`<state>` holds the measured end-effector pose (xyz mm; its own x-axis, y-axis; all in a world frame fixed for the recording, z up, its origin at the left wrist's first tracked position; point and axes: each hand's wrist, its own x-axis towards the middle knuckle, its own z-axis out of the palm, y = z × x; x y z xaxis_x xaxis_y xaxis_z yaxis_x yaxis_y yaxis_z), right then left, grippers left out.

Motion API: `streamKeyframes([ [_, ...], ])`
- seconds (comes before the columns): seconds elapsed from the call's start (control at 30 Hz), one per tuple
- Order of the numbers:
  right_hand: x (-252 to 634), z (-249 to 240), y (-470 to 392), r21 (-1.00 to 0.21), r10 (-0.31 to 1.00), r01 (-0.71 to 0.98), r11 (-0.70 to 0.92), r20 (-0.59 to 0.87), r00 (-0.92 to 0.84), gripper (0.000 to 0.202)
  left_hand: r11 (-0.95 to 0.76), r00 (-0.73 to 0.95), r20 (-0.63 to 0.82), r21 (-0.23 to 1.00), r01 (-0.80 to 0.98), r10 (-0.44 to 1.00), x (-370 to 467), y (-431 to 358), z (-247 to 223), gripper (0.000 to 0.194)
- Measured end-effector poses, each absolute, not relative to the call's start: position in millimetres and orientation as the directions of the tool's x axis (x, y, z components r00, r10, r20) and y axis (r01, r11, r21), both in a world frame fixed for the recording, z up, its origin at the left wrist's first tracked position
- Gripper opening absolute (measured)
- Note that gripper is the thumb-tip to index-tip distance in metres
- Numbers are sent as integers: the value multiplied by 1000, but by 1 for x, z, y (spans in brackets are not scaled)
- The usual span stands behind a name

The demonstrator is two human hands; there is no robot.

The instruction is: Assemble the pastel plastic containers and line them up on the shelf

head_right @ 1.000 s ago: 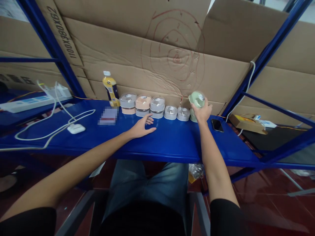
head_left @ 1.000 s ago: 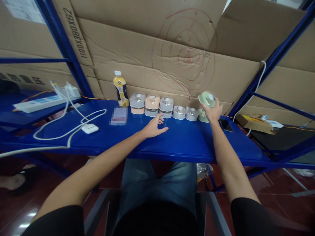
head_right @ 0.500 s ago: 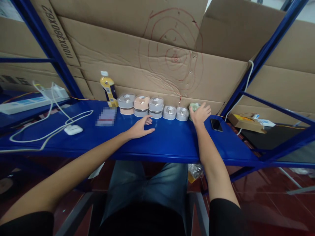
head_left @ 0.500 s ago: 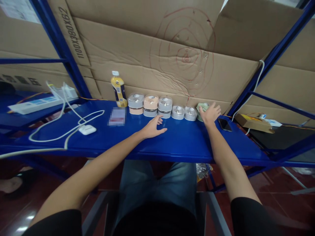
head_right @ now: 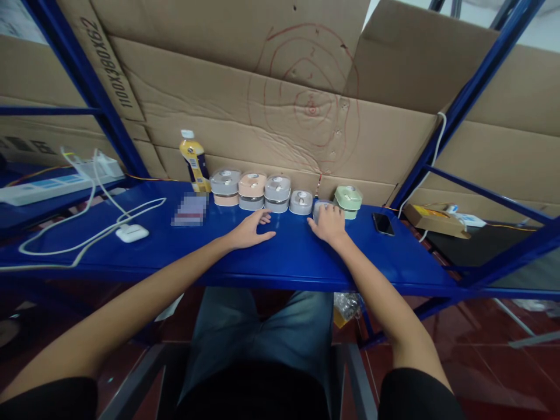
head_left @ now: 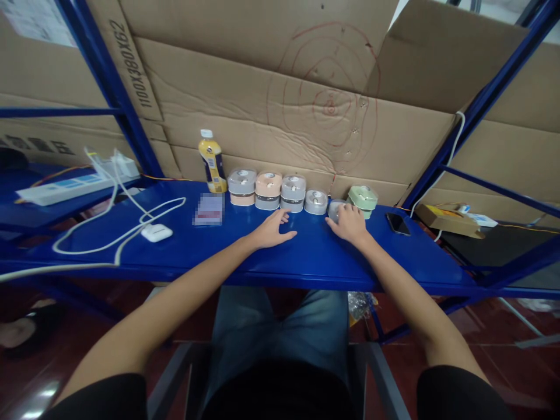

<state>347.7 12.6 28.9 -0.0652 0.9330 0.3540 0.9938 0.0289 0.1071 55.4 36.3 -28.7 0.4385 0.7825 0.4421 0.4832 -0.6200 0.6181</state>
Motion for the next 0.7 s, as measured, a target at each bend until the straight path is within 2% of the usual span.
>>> streamKeyframes([
  [0.1,348,34,-14,10,915,996,-89,397,77,72,-622,435,448,618,480,781,55,35,-28,77],
  [0.2,351,33,-23,-78,948,987,-139,276,156,80,-627,440,451,626,464,776,56,31,-24,80],
  [0.23,352,32,-23,-95,965,992,-80,244,101,78,-628,448,448,636,449,774,56,30,-23,85],
  [0.3,351,29,-20,-131,961,976,176,236,-142,76,-627,470,438,670,397,766,57,28,-20,97],
  [0.37,346,26,-18,-169,869,868,466,274,-413,85,-626,496,435,708,327,752,57,27,-19,112],
  [0.43,335,23,-17,-212,772,750,626,302,-559,99,-628,531,432,730,268,729,56,26,-19,123],
  [0.53,318,22,-12,-260,727,679,686,269,-632,110,-649,588,413,712,268,696,54,24,-18,127],
  [0.6,311,23,-5,-298,698,632,716,255,-670,108,-659,601,405,695,288,689,53,22,-17,122],
  [0.7,316,22,9,-393,646,525,755,311,-697,102,-652,584,426,716,249,691,54,20,-16,111],
])
